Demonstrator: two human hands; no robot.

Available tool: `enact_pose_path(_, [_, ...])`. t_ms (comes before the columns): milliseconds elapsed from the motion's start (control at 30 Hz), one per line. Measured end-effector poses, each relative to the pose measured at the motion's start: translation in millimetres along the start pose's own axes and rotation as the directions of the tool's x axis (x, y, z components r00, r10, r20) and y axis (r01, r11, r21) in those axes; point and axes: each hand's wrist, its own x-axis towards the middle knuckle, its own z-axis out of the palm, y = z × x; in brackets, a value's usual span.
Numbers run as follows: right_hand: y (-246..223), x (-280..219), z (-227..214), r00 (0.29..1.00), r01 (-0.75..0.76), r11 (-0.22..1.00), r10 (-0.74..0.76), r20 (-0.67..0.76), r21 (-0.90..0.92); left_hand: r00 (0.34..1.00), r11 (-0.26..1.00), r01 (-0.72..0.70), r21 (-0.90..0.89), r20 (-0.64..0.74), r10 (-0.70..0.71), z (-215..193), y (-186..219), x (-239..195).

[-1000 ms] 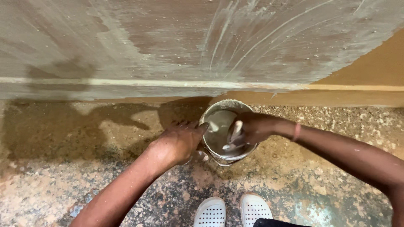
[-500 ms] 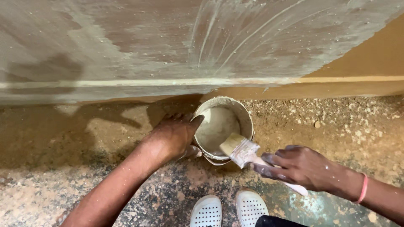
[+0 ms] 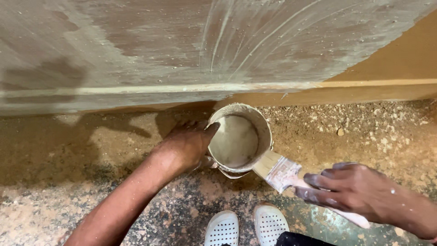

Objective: The person applies a light-colored liquid to a wall using a paintbrush. They repeatedly dip the brush into a bucket and paint the lower section of the wall in horizontal strokes.

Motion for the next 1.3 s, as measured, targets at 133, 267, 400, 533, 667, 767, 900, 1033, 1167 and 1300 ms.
enact_pose_path(133, [20.1,0.8,2.6,0.971,-0.029,0.999,0.034,-0.235,0.025,0.980,0.988,0.147,-0.043,0.139,-0.140,-4.7,8.2,-3.1])
enact_pose_path(267, [43.8,20.2,20.8,0.710,-0.644,0.668,0.703,-0.034,0.374,0.995,0.996,0.078,-0.039,0.059,-0.076,-7.9,11.1,-5.2])
enact_pose_path(400, [58.3,37.2,37.7,0.372,-0.540,-0.064,0.876,0.306,0.839,0.995,0.997,-0.056,-0.044,-0.091,0.052,-9.3,12.9,-5.7])
enact_pose_path(533, [68.4,36.6,49.0,0.373,-0.318,-0.179,0.879,0.296,0.931,0.989,0.997,-0.050,-0.061,-0.140,0.041,-8.2,16.0,-7.1])
enact_pose_path(667, [77.6,21.1,48.6,0.336,-0.393,-0.138,0.899,0.282,0.909,0.985,0.999,-0.033,-0.041,-0.172,0.026,-13.2,16.0,-7.2])
enact_pose_path(767, [81.8,13.0,41.0,0.283,-0.457,-0.114,0.922,0.265,0.882,0.981,0.999,-0.021,-0.032,-0.195,0.015,-14.9,16.1,-5.4])
enact_pose_path(900, [78.9,8.7,20.3,0.204,-0.449,-0.158,0.940,0.273,0.880,0.932,0.995,-0.103,-0.004,-0.351,0.095,-13.7,14.1,-7.2])
enact_pose_path(1033, [70.1,11.8,5.7,0.180,-0.347,-0.222,0.938,0.297,0.911,0.899,0.991,-0.131,0.008,-0.421,0.122,-13.3,11.2,-5.4])
enact_pose_path(1167, [65.9,24.3,12.7,0.246,-0.435,-0.174,0.921,0.303,0.883,0.876,0.992,-0.125,0.029,-0.466,0.124,-13.2,11.5,-3.1])
enact_pose_path(1300, [68.3,30.4,24.0,0.308,-0.496,-0.117,0.903,0.301,0.860,0.802,0.982,-0.182,0.055,-0.569,0.180,-11.0,10.9,-5.2])
